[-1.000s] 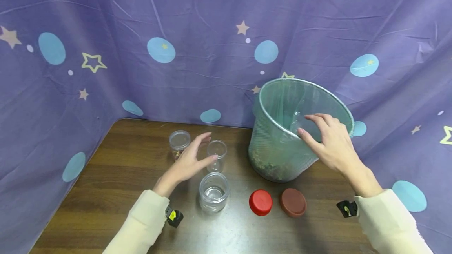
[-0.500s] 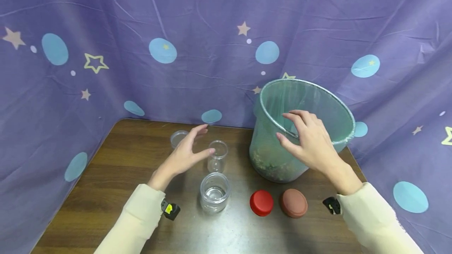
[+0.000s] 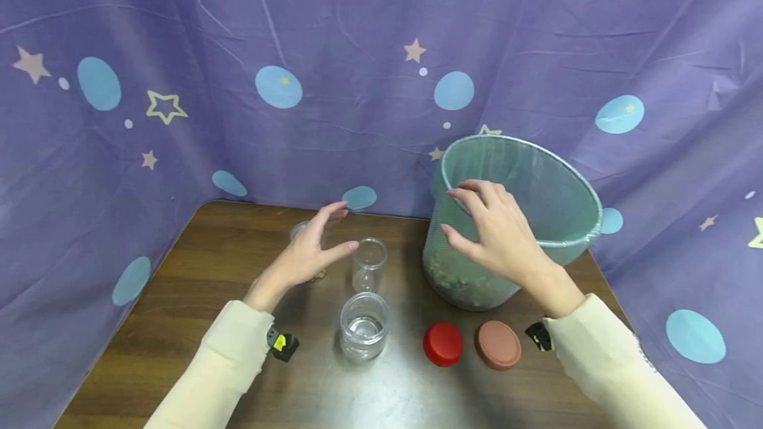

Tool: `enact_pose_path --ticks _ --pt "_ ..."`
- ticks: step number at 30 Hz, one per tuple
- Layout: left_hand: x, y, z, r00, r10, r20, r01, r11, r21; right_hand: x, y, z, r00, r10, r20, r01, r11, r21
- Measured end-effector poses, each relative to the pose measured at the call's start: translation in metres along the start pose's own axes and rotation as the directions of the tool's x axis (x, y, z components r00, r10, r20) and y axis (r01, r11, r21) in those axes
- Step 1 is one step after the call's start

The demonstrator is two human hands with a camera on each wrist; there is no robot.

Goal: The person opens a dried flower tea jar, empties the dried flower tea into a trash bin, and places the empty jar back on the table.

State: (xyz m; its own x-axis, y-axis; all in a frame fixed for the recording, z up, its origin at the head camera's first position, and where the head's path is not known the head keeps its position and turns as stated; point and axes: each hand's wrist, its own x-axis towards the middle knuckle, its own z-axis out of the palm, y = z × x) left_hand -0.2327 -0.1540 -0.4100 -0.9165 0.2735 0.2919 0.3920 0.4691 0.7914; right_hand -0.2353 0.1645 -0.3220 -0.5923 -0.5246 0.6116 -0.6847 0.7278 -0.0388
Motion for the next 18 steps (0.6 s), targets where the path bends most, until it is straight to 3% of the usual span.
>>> enact_pose_path --ticks 10,18 --pt "0.005 -0.009 -0.015 0.999 -0.045 -0.018 0.045 0.998 0.041 0.015 -0.014 0.009 0.997 0.003 0.08 0.001 0.999 -0.041" --pt "0.004 -0.023 -0.03 0.992 -0.122 -0.012 0.122 0.992 -0.035 0.024 -0.031 0.019 0.976 0.021 0.215 -0.001 0.996 -0.09"
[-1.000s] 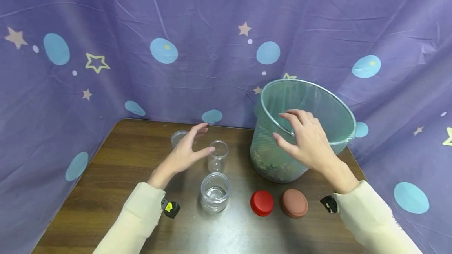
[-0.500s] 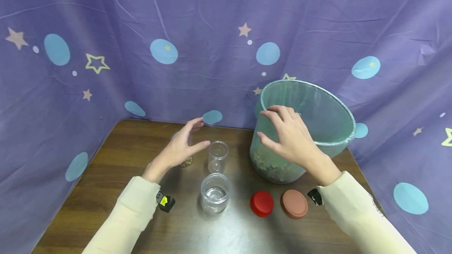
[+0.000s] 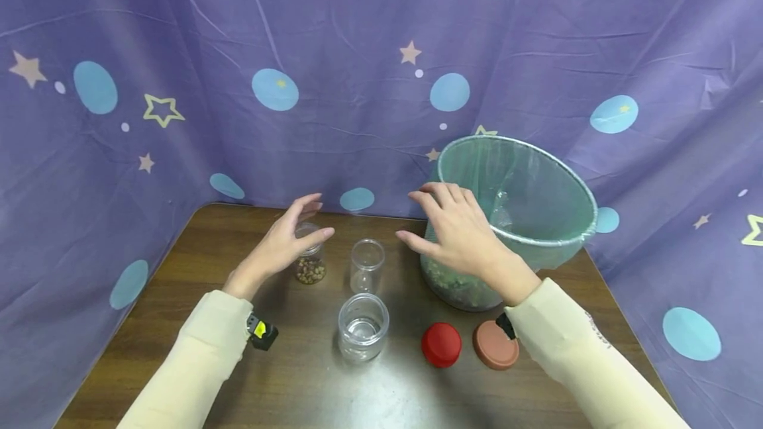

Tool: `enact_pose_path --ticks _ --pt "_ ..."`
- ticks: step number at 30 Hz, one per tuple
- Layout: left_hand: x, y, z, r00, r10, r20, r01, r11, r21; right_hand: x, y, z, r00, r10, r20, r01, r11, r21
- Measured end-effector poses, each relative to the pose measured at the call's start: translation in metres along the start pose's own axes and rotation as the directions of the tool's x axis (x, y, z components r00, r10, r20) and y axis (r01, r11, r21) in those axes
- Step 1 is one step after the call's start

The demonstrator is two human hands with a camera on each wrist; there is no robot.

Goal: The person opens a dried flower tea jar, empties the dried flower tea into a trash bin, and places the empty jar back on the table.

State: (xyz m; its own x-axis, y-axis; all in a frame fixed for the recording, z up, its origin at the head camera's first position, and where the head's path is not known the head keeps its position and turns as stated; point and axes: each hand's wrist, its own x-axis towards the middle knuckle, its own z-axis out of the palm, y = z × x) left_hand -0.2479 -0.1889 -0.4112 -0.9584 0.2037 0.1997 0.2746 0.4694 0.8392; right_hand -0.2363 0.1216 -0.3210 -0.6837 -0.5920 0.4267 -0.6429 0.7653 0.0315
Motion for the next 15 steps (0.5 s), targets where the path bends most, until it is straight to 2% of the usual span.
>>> enact_pose_path --ticks 8,12,15 --pt "-0.003 -0.022 -0.007 0.998 -0.057 -0.038 0.054 0.996 -0.076 0.006 -0.012 0.015 0.996 -0.089 -0.012 0.087 0.99 -0.111" --pt "-0.006 -0.032 -0.007 0.995 -0.079 -0.059 0.073 0.993 -0.09 0.005 -0.016 0.028 0.995 -0.102 0.01 0.103 0.99 -0.099" --pt "-0.008 -0.039 -0.007 0.993 -0.098 -0.065 0.091 0.991 -0.096 0.003 -0.017 0.037 0.996 -0.071 0.046 0.073 0.997 -0.037"
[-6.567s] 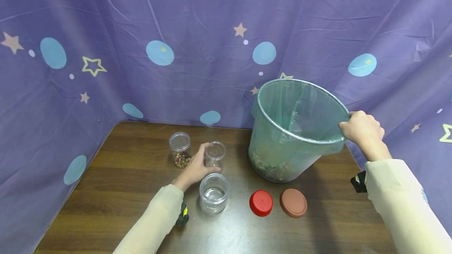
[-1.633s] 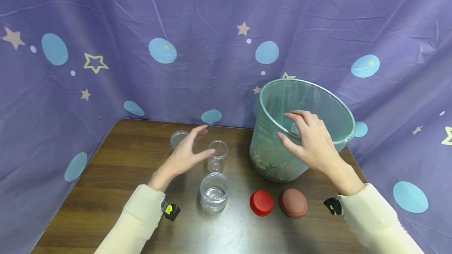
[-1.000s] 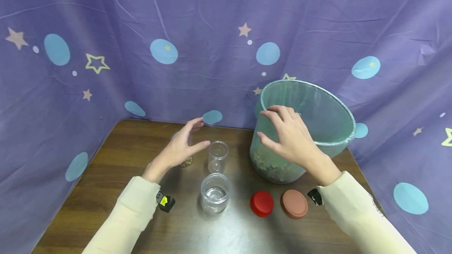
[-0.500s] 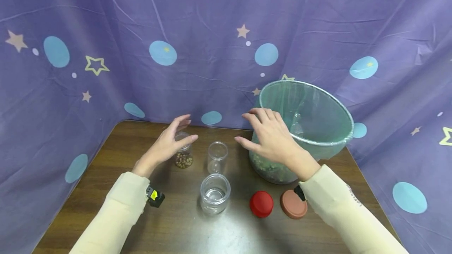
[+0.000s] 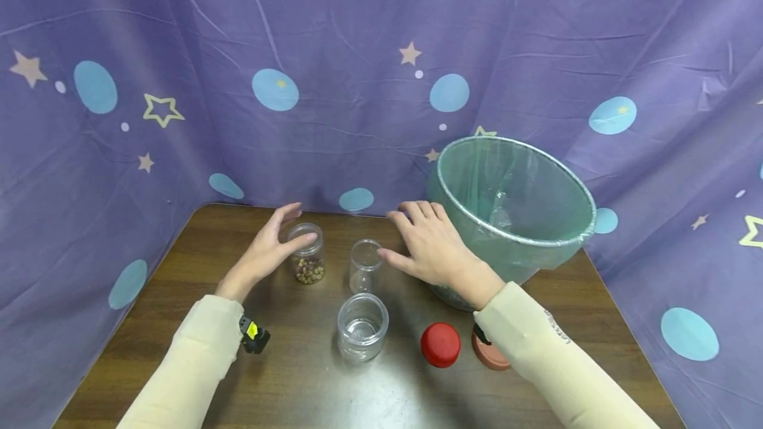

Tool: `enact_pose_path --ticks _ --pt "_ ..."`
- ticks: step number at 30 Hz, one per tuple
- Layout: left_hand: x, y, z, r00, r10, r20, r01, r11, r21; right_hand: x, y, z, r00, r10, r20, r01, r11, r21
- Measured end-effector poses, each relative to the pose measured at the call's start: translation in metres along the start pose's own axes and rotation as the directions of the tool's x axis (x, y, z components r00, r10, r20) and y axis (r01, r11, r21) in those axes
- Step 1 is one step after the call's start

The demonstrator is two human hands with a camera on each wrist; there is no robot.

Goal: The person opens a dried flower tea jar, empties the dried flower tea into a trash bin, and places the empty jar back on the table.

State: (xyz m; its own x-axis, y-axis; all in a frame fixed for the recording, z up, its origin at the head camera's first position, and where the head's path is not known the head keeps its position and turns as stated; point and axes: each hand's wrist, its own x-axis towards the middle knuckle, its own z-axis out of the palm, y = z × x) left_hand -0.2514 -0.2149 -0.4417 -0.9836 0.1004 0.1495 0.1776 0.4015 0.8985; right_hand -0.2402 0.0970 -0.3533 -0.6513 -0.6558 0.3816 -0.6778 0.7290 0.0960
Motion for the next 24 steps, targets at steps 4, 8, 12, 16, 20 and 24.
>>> enact_pose_path --ticks 4,8,12,16,20,24 --pt "-0.001 -0.006 0.0 0.999 -0.034 -0.002 0.034 0.999 0.001 -0.001 -0.001 0.009 0.993 0.078 0.091 -0.089 0.987 0.133" --pt "-0.003 -0.011 -0.001 0.998 -0.063 0.007 0.063 0.998 -0.02 -0.002 0.001 0.017 0.974 0.139 0.176 -0.176 0.961 0.212" --pt "-0.005 -0.018 -0.001 0.996 -0.083 0.028 0.084 0.995 -0.044 -0.006 0.005 0.025 0.963 0.168 0.209 -0.221 0.94 0.261" --pt "-0.006 -0.033 0.001 0.992 -0.12 0.049 0.123 0.991 -0.059 -0.009 0.007 0.034 0.956 0.177 0.236 -0.246 0.919 0.307" --pt "-0.006 -0.047 0.005 0.98 -0.183 0.083 0.188 0.98 -0.068 -0.012 0.008 0.039 0.941 0.185 0.284 -0.277 0.903 0.33" --pt "-0.007 -0.054 0.01 0.973 -0.212 0.094 0.219 0.974 -0.066 -0.014 0.008 0.042 0.925 0.201 0.322 -0.314 0.883 0.35"
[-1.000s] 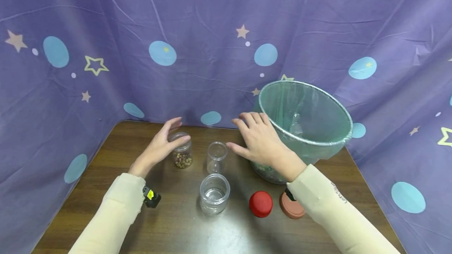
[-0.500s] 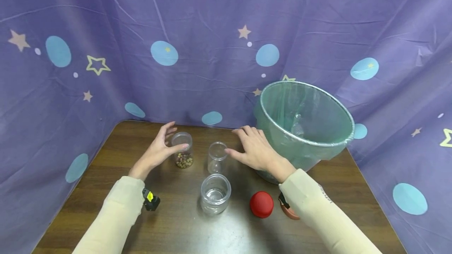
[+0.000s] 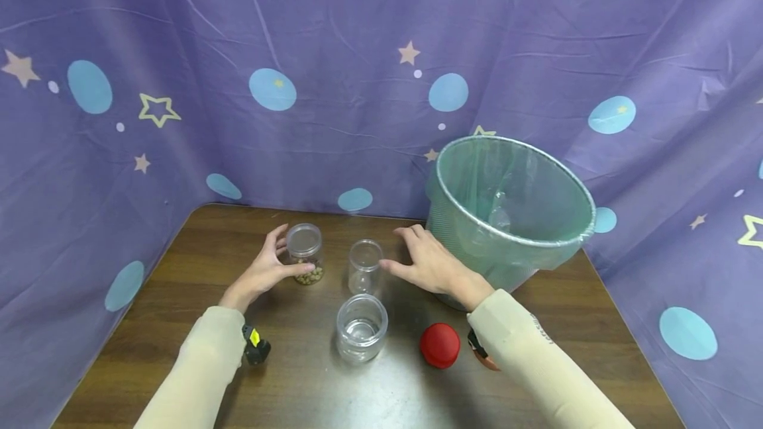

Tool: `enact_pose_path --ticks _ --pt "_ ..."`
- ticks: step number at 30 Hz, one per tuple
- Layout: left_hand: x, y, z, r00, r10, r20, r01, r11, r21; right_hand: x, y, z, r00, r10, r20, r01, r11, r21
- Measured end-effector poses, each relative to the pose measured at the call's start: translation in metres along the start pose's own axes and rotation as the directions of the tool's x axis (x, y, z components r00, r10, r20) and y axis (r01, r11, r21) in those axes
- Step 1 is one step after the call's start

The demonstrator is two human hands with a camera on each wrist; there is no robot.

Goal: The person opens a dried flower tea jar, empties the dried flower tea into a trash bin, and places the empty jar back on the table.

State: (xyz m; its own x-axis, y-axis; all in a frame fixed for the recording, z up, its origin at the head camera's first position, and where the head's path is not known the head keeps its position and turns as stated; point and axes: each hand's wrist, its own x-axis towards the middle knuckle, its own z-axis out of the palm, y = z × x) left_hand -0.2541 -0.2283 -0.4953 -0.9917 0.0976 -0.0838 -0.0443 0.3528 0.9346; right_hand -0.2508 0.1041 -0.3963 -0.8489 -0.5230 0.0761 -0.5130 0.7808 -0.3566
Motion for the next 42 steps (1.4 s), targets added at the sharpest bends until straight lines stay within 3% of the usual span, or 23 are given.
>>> enact_pose_path --ticks 7,16,20,23,33,42 --pt "0.004 -0.007 0.012 0.999 0.006 -0.037 -0.004 0.999 0.036 -0.001 0.003 0.003 0.999 0.049 0.018 -0.049 0.998 0.05" --pt "0.007 -0.017 0.024 0.995 0.039 -0.092 -0.032 0.997 0.077 0.0 0.002 0.012 0.998 0.035 0.043 -0.037 0.998 0.056" --pt "0.005 -0.022 0.027 0.991 0.041 -0.127 -0.022 0.989 0.149 0.0 0.001 0.014 0.999 0.013 0.051 -0.013 1.0 0.009" --pt "0.006 -0.023 0.029 0.989 0.037 -0.141 -0.015 0.988 0.153 -0.001 0.0 0.015 0.999 0.0 0.046 0.001 1.0 -0.028" --pt "0.006 -0.021 0.03 0.99 -0.02 -0.139 0.051 0.973 0.224 -0.002 -0.003 0.022 0.998 -0.023 0.054 0.027 0.996 -0.081" --pt "0.003 -0.019 0.031 0.99 0.012 -0.138 0.028 0.958 0.285 -0.004 -0.002 0.029 0.997 -0.055 0.057 0.064 0.982 -0.179"
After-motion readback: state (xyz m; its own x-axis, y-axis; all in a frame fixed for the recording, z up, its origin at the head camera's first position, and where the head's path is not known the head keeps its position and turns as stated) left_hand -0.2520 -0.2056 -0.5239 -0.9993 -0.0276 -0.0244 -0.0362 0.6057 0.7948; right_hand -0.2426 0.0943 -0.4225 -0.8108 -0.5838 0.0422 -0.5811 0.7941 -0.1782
